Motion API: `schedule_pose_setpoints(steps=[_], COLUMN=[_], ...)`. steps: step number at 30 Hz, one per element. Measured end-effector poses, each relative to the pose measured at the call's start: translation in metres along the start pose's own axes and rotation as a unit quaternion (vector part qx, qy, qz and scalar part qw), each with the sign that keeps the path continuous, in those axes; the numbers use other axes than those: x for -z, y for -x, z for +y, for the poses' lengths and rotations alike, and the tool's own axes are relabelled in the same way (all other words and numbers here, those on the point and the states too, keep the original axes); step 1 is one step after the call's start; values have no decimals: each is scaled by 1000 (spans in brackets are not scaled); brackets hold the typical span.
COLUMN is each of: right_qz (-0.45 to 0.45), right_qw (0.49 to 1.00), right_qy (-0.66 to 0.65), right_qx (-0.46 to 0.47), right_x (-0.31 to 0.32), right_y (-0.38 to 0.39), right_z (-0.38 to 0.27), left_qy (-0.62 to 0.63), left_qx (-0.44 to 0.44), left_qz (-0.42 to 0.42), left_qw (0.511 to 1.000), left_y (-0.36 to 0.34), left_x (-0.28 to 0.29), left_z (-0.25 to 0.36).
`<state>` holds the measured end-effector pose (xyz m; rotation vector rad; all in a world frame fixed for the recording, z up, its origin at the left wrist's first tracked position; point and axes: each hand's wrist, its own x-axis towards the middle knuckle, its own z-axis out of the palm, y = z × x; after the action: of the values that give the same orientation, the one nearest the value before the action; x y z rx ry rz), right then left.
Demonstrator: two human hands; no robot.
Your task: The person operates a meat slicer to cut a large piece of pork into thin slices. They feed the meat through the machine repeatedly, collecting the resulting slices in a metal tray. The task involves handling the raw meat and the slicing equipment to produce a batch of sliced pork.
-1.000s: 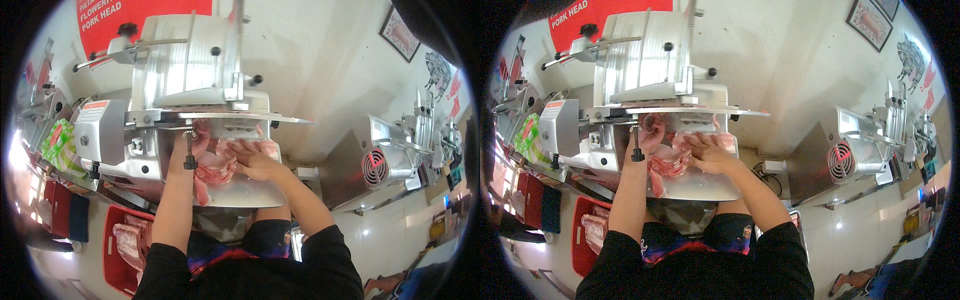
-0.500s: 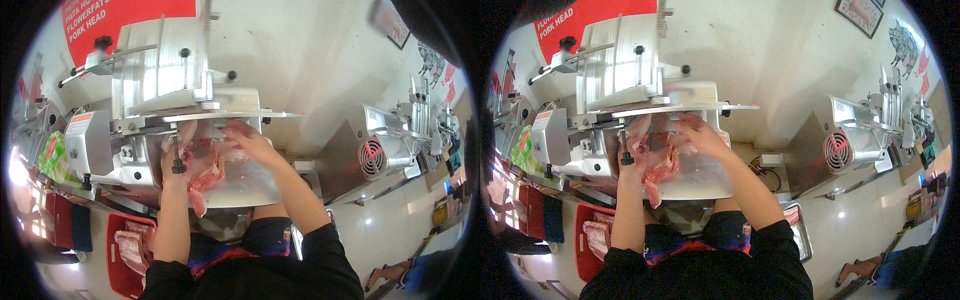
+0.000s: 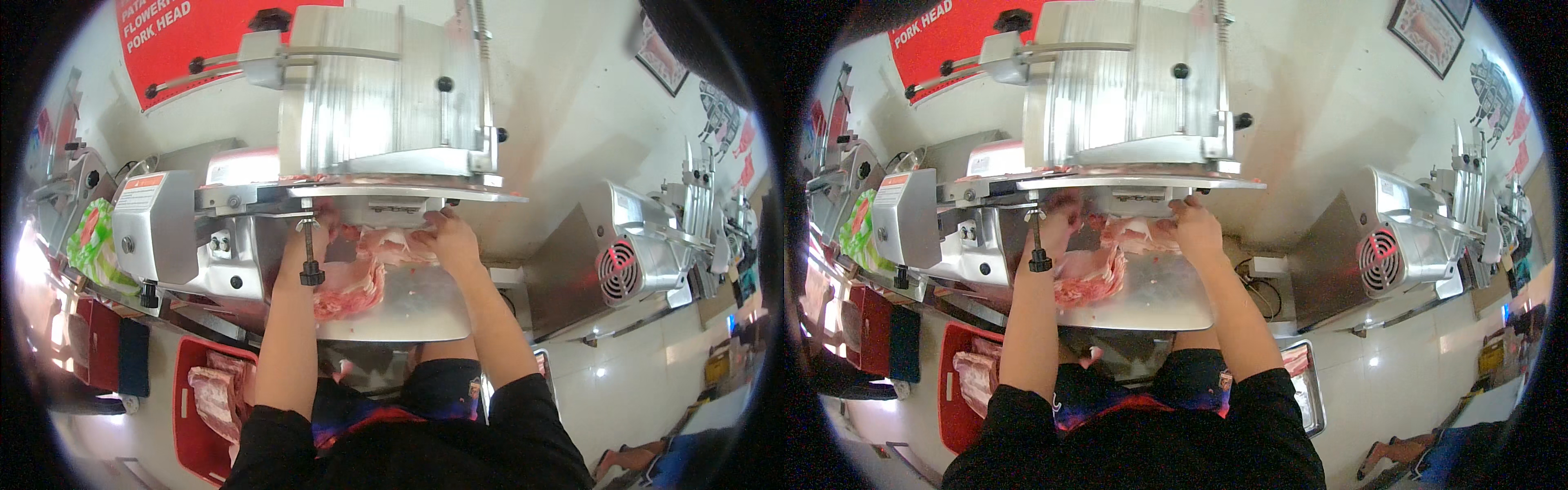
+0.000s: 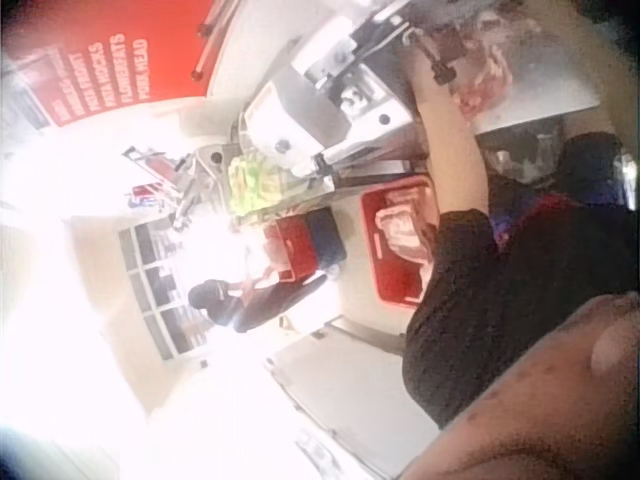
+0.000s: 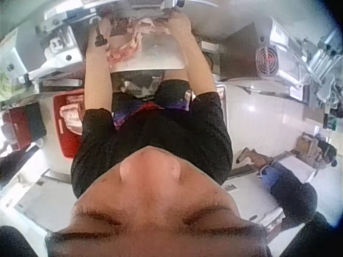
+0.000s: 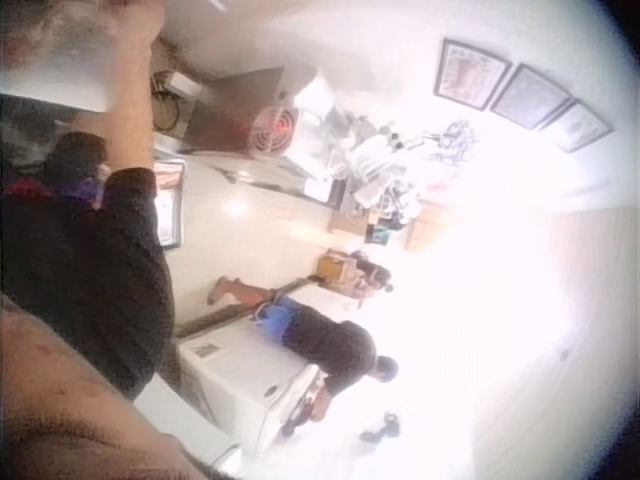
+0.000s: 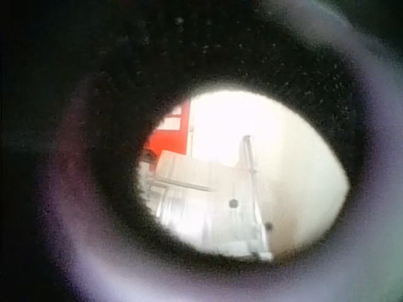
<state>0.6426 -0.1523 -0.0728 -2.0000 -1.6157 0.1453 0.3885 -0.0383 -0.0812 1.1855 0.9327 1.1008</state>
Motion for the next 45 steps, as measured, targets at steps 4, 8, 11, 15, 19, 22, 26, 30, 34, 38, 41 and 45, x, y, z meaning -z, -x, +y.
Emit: schedule_pose_setpoints(steps=[4,8,11,15,19,22,26,30,34,38,41,45], right_qz=[48,-49,-74,-114,-97,-63,-22,69,160,174,89,79], right_qw=[970,950,944,949,917,862,929,997,985,969,885,888], right_qy=[119,46,82,53,-368,-497,-369,37,1,-172,-449,-439], right_qx=[204,306,311,289,122,75,28,14,60,17,-81,-107], right_x=[-8,-28,-30,-20,-12,0,7,1,-1,-30,-48,-55], right_y=[19,25,24,15,10,23,12,25,26,9,4,7], right_z=[-4,-16,-3,-8,-14,-42,-7,14,16,80,114,123], left_qy=[525,637,593,506,346,176,-214,-500,-280,460,455,551], left_qx=[137,178,152,53,-3,2,-65,-101,-43,84,65,125], left_qz=[4,-93,2,144,92,-118,-127,-106,-17,-23,-230,-76], left_qw=[840,744,791,849,934,977,966,854,959,884,858,821], left_y=[-13,-46,-21,8,60,76,37,17,3,-18,-35,-17], left_x=[-31,23,6,3,-30,-57,-59,-46,-21,4,4,-9], left_z=[29,-30,-7,9,19,27,21,5,10,8,-7,4])
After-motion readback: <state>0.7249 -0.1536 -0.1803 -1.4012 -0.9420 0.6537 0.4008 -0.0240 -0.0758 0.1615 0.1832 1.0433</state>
